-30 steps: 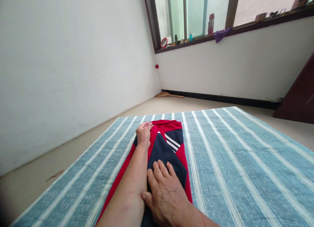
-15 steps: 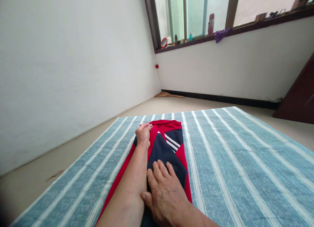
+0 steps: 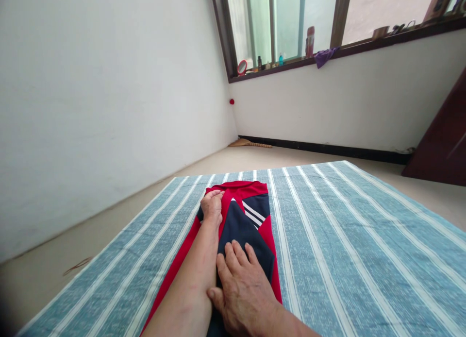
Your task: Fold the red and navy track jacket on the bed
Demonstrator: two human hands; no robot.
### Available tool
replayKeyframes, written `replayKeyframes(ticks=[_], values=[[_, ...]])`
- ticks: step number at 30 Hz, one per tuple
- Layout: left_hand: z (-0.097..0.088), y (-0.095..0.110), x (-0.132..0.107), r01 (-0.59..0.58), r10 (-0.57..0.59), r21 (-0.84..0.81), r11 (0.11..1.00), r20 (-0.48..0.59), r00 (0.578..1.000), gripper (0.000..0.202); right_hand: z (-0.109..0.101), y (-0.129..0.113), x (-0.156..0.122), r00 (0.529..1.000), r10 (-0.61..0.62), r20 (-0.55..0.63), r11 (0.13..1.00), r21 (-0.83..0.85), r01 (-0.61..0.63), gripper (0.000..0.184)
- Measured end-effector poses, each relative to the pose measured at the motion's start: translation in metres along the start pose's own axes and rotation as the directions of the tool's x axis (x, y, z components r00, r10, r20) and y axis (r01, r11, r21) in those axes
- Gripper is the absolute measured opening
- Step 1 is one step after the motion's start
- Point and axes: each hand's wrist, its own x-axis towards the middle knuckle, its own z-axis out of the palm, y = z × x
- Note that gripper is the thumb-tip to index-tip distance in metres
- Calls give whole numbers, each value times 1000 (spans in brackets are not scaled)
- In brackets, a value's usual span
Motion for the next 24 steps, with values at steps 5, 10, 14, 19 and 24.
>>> replayKeyframes(ticks=[5,10,14,19,24], values=[[0,0,1,-7,7,29,1000,-3,1000,20,-2,-2,1,1000,6,-1,1000,-1,-6,57],[-1,1,1,5,-5,69,998,-6,1000,20,1,0,3,1000,-2,0,1000,9,2,59],[-3,3,1,39,-39,110,993,4,999,22,4,1,3,1000,-16,-22,1000,13,17,61],[-6,8,0,102,-111,144,984,54,992,26,9,3,1,997,-38,-67,999,19,39,62],[-13,23,-1,200,-226,146,969,200,953,26,10,2,-1,995,-33,-96,999,3,33,61]])
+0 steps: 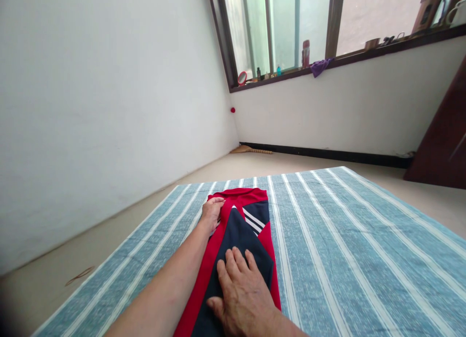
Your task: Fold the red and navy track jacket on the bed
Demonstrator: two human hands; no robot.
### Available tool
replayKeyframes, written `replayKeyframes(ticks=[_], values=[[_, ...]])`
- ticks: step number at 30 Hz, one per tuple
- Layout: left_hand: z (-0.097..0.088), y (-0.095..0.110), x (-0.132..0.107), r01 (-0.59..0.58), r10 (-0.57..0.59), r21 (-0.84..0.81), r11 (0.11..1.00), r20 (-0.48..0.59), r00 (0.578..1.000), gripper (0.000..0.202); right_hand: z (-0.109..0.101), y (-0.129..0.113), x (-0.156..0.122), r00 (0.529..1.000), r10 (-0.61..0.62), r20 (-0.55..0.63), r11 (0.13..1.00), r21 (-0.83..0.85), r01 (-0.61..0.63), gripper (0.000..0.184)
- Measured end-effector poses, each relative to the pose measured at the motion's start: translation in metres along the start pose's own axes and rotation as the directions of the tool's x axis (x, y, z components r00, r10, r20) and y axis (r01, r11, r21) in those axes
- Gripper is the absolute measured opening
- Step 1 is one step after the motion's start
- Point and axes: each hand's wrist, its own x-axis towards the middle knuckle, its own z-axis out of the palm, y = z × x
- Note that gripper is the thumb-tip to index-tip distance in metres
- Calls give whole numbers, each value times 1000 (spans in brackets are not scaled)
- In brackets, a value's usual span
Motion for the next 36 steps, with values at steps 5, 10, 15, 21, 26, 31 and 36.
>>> replayKeyframes(ticks=[5,10,15,21,26,31,36], values=[[-28,17,-23,41,-36,-27,999,146,989,10,-4,-3,0,1000,19,14,1000,-3,-19,62],[-68,29,-67,64,-62,-1,998,247,967,12,-2,-1,-1,1000,8,29,1000,8,-8,62],[-94,27,-107,16,-28,46,999,276,961,27,4,2,-3,1000,-4,-13,1000,-20,3,58],[-89,8,-119,-61,46,74,995,189,981,24,5,1,-7,999,17,-46,999,-39,-19,52],[-79,1,-117,-63,48,70,996,196,979,22,1,-2,-6,999,19,-34,997,-70,-21,51],[-78,4,-120,-63,48,59,996,220,974,23,-4,8,1,990,40,-137,995,-88,-52,47],[-80,6,-120,-86,79,37,996,163,983,28,-7,31,6,976,75,-203,988,-116,-100,45]])
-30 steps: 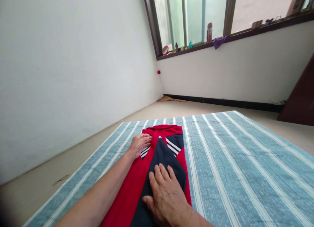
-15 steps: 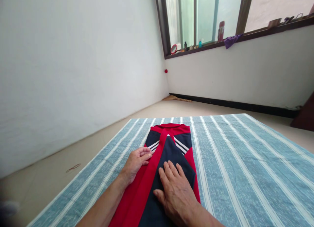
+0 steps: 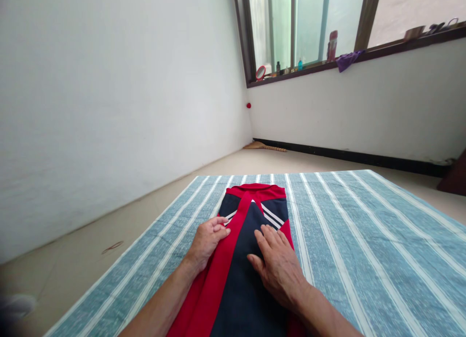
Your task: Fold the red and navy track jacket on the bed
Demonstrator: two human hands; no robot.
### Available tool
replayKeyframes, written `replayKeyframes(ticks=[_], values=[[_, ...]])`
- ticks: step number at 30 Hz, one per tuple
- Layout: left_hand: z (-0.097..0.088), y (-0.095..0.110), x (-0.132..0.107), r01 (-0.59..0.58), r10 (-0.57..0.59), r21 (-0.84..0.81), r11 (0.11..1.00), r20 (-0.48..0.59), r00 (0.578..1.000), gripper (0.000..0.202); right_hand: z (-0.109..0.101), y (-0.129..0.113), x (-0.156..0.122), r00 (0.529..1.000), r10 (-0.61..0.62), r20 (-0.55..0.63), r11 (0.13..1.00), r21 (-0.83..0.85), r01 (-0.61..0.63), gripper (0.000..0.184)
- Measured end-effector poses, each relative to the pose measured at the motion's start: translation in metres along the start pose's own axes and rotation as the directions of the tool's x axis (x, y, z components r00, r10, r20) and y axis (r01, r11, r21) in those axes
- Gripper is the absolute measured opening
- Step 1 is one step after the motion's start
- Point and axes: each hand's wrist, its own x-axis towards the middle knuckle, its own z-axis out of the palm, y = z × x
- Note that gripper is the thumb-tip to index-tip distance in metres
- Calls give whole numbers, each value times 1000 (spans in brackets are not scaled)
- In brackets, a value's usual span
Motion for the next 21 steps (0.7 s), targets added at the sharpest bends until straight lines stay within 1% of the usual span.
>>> replayKeyframes(ticks=[3,9,13,17,21], values=[[-1,-2,1,-7,7,7,1000,-30,1000,30,0,6,0,1000,-5,6,1000,-10,5,45],[-1,-9,5,-38,45,69,997,-104,994,27,3,2,-3,997,-78,12,996,-41,78,51],[-2,-14,6,-63,75,108,992,-114,991,25,6,1,-3,995,-49,87,997,-49,54,55],[-2,-14,6,-96,115,152,984,-117,986,21,2,0,-2,986,-12,167,998,-51,21,58],[-4,-9,6,-148,175,202,968,-126,976,21,-4,-5,-1,987,-30,161,999,-28,35,60]])
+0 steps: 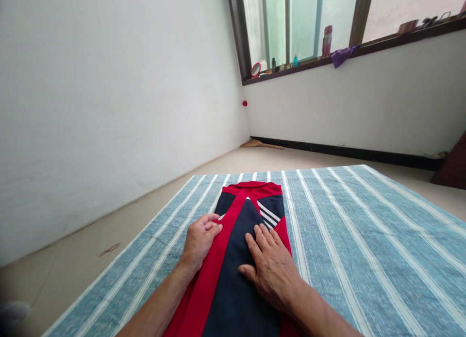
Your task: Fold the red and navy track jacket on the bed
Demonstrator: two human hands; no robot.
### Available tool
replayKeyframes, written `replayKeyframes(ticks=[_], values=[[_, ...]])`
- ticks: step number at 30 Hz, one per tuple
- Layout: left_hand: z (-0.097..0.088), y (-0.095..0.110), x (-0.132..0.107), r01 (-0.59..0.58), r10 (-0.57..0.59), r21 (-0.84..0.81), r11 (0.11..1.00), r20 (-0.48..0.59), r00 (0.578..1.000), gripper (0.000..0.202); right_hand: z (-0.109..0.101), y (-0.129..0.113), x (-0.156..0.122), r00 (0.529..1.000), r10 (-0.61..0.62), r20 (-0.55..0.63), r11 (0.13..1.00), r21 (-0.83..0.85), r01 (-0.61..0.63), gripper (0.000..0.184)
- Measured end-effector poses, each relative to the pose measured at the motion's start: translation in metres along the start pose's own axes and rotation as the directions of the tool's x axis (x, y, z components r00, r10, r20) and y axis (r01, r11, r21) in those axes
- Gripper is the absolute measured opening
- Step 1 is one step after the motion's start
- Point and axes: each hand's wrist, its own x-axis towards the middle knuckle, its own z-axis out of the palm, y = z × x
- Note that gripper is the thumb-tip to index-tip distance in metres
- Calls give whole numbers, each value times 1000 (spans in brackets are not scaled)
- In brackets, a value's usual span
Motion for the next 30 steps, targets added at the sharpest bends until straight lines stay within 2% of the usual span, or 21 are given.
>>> replayKeyframes(ticks=[5,9,14,16,17,19,21,23,26,30], values=[[-2,-5,2,-49,46,93,994,25,999,12,0,-2,-2,999,-22,34,999,26,21,60],[-2,-10,4,-110,105,187,976,37,994,13,1,-2,-2,999,-13,41,998,68,10,61],[-4,-1,0,-213,207,285,935,49,977,21,-2,-4,0,995,10,96,996,88,-18,66],[-2,8,-4,-334,308,330,883,130,942,25,-3,-3,1,993,11,118,994,111,-24,68],[0,12,-5,-415,362,355,838,207,909,27,-4,-3,1,992,10,123,992,124,-25,68],[6,19,-5,-568,426,392,723,394,814,30,-4,-3,2,992,6,126,989,146,-24,70],[15,25,-1,-656,395,427,622,552,734,35,-4,-3,2,992,3,123,988,156,-22,71],[25,27,5,-677,288,502,538,646,707,40,-4,-4,2,993,3,121,987,162,-22,72],[38,23,14,-642,128,623,448,666,735,49,-2,-4,2,993,0,120,984,178,-22,73],[46,14,19,-606,66,673,424,644,762,54,-1,-4,2,995,-4,98,983,183,-14,72]])
